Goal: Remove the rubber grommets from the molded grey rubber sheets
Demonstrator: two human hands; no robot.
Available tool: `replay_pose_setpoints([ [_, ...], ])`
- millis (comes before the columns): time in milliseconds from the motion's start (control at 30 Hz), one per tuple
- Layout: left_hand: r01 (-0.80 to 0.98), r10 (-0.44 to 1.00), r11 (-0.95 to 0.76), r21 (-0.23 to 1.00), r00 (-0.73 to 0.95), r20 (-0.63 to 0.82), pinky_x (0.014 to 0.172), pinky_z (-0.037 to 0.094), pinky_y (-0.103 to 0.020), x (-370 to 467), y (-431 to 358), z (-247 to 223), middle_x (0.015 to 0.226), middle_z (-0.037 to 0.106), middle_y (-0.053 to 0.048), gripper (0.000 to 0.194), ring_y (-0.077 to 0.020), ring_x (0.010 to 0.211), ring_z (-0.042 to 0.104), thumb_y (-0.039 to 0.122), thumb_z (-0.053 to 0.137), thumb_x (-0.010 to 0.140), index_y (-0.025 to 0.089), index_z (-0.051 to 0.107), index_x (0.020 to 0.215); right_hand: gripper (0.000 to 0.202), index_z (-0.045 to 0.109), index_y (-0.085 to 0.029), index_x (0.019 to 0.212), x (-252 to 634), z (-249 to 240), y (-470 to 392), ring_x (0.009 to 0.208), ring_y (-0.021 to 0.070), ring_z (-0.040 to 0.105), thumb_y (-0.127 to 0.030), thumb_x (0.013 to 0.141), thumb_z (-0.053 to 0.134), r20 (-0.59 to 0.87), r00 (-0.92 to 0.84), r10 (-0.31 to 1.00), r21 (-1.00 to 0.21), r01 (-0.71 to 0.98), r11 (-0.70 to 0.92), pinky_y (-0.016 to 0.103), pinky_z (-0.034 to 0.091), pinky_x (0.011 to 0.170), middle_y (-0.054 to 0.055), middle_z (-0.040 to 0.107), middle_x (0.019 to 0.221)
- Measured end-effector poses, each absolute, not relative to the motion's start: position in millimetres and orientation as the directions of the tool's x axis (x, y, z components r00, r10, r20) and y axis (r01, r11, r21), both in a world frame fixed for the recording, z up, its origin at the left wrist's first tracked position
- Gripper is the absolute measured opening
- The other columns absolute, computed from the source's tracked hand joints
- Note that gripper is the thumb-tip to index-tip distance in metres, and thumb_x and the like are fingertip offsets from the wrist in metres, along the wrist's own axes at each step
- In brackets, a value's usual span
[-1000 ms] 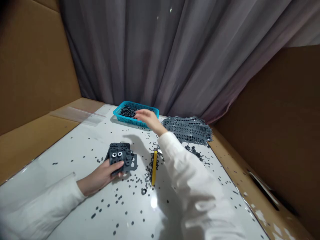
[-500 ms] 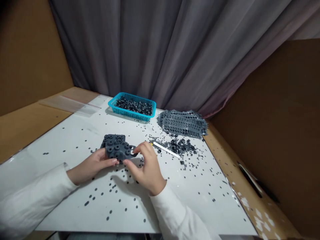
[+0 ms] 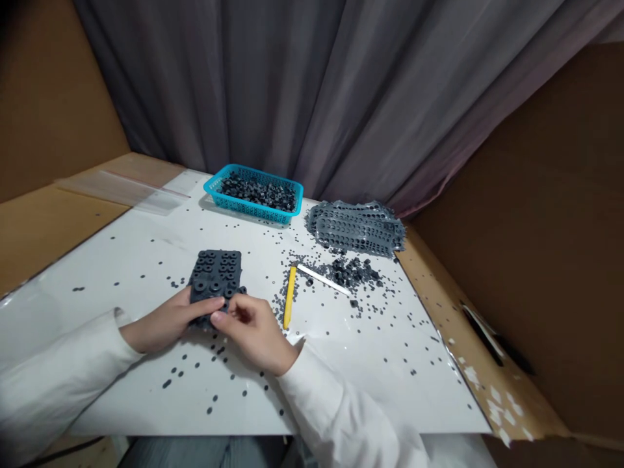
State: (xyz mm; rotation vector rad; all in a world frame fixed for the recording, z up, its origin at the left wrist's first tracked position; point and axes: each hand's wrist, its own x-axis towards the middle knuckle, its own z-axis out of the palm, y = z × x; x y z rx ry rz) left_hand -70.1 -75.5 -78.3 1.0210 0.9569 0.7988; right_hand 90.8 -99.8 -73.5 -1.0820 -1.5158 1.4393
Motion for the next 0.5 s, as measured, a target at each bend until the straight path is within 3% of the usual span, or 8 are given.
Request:
replay_pose_setpoints([
  [100,-0.289,0.855,0.464,0.837,0.392,-0.339,0.079,0.045,-0.031,-68,-77,-82,0.084,0.069,-0.002,0.026,-0.0206,0.085,0.061,0.031,0.070,0.069,0.018,0.062,0.090,0.035,0.041,-0.017,0.057,87,-82,-98,0.052,0.0080,0.033,-0.039,0.074,0.063,-0.078,-0.329,0.941,-0.970,-0.193,-0.148,0.022,0.024,0.052,-0.005,0.040,0.053],
  [267,-0.390,0.783,0.610,0.690,0.430,-0.449,0.073,0.046,-0.027,-69,-77,-81,0.079,0.069,-0.001,0.021,-0.0176,0.079,0.062,0.024,0.072,0.067,0.018,0.062,0.085,0.034,0.045,-0.017,0.055,85,-86,-99,0.048,0.0081,0.033,-0.038,0.069,0.067,-0.145,-0.275,0.951,-0.880,-0.403,-0.251,0.022,0.022,0.051,-0.005,0.041,0.047],
  [400,-0.432,0.779,0.610,0.664,0.482,-0.402,0.075,0.046,-0.028,-68,-77,-77,0.079,0.069,-0.002,0.017,-0.0163,0.075,0.061,0.021,0.071,0.069,0.018,0.065,0.084,0.032,0.045,-0.018,0.056,85,-88,-100,0.047,0.0086,0.033,-0.036,0.064,0.069,-0.174,-0.287,0.942,-0.798,-0.520,-0.305,0.022,0.023,0.050,-0.005,0.040,0.047],
  [500,-0.453,0.779,0.598,0.661,0.521,-0.348,0.068,0.046,-0.027,-66,-77,-76,0.062,0.065,0.001,0.008,-0.0122,0.056,0.055,0.019,0.070,0.069,0.016,0.067,0.076,0.028,0.046,-0.018,0.059,86,-91,-100,0.049,0.0095,0.032,-0.034,0.063,0.069,-0.193,-0.291,0.937,-0.757,-0.563,-0.331,0.022,0.026,0.051,-0.004,0.039,0.052],
])
